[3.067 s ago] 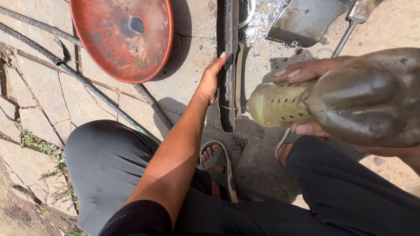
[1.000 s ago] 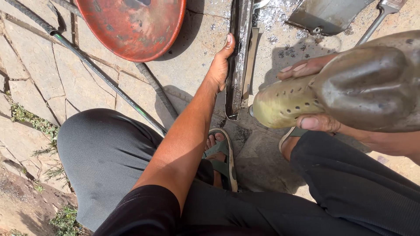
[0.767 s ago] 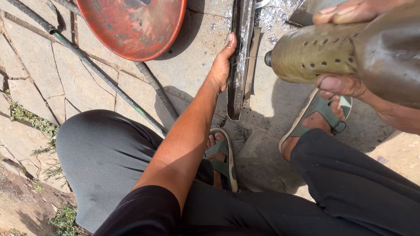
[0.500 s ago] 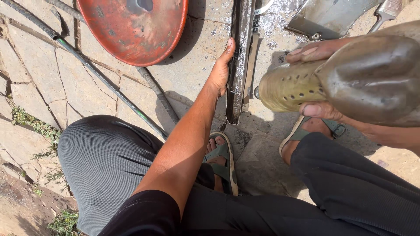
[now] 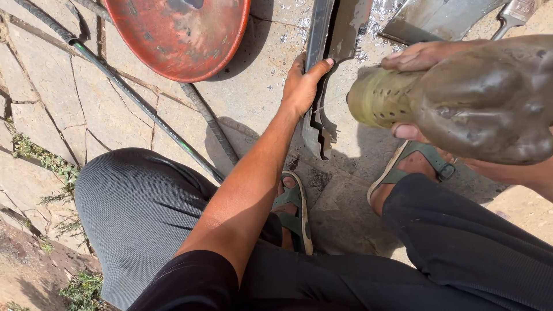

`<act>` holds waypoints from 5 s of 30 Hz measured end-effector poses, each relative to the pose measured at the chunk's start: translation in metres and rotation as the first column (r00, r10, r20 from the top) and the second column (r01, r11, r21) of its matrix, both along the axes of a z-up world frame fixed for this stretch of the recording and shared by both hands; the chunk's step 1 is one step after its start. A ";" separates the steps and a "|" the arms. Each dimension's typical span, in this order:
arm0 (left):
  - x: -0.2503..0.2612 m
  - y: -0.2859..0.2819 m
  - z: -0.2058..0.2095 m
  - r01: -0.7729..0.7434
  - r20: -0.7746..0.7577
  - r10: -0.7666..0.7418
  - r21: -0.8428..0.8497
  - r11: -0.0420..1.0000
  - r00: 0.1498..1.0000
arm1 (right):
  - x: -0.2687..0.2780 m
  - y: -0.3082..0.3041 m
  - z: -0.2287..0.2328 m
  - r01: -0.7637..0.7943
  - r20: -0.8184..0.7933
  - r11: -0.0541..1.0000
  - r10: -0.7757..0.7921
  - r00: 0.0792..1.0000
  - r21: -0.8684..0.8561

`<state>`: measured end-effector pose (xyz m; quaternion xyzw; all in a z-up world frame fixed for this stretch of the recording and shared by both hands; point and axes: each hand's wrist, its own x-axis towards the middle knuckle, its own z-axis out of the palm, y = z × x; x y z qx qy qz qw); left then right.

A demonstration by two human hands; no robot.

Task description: Cleaning metallic engine components with a brush and liquid from a bottle.

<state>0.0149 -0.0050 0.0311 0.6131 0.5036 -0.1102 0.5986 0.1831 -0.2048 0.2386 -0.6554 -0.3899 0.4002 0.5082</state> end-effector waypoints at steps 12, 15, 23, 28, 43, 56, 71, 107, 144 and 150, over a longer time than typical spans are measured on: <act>-0.014 0.005 -0.018 -0.090 0.076 0.109 -0.220 0.971 0.991 | 0.007 -0.013 0.006 -0.083 -0.181 0.946 0.026 0.983 -0.315; -0.017 0.012 -0.015 -0.198 0.077 0.288 -0.556 0.807 0.955 | 0.021 -0.015 0.002 -0.020 -0.176 0.993 0.000 0.984 -0.115; 0.001 0.018 0.035 -0.271 0.085 0.438 -0.676 0.685 0.895 | 0.012 -0.042 0.001 0.043 -0.358 0.975 -0.122 0.926 -0.220; -0.004 0.014 0.025 -0.254 0.105 0.416 -0.650 0.716 0.903 | 0.013 -0.048 -0.014 0.034 -0.355 0.943 -0.158 0.922 -0.332; -0.010 0.015 0.012 -0.235 0.010 0.279 -0.509 0.828 0.960 | 0.025 -0.030 -0.029 0.038 -0.284 0.969 -0.109 0.953 -0.245; -0.006 0.017 0.022 -0.236 -0.042 0.248 -0.492 0.838 0.968 | 0.046 -0.094 -0.120 0.091 -0.239 0.851 -0.246 0.939 -0.517; -0.006 0.017 0.019 -0.222 -0.004 0.252 -0.486 0.845 0.968 | 0.000 -0.022 -0.021 0.060 -0.056 0.992 -0.067 0.996 -0.114; -0.002 -0.013 0.026 0.714 -0.496 -0.524 0.578 0.396 0.692 | 0.040 -0.025 -0.015 -0.024 0.465 0.993 0.074 0.882 -0.112; 0.034 -0.052 0.063 0.794 -0.240 -0.885 0.574 0.201 0.398 | 0.091 -0.023 -0.036 0.072 0.064 0.995 -0.077 0.995 0.069; 0.055 -0.063 0.054 0.914 -0.431 -0.839 0.369 0.171 0.331 | 0.092 -0.021 -0.041 0.085 0.134 0.993 -0.096 0.986 0.082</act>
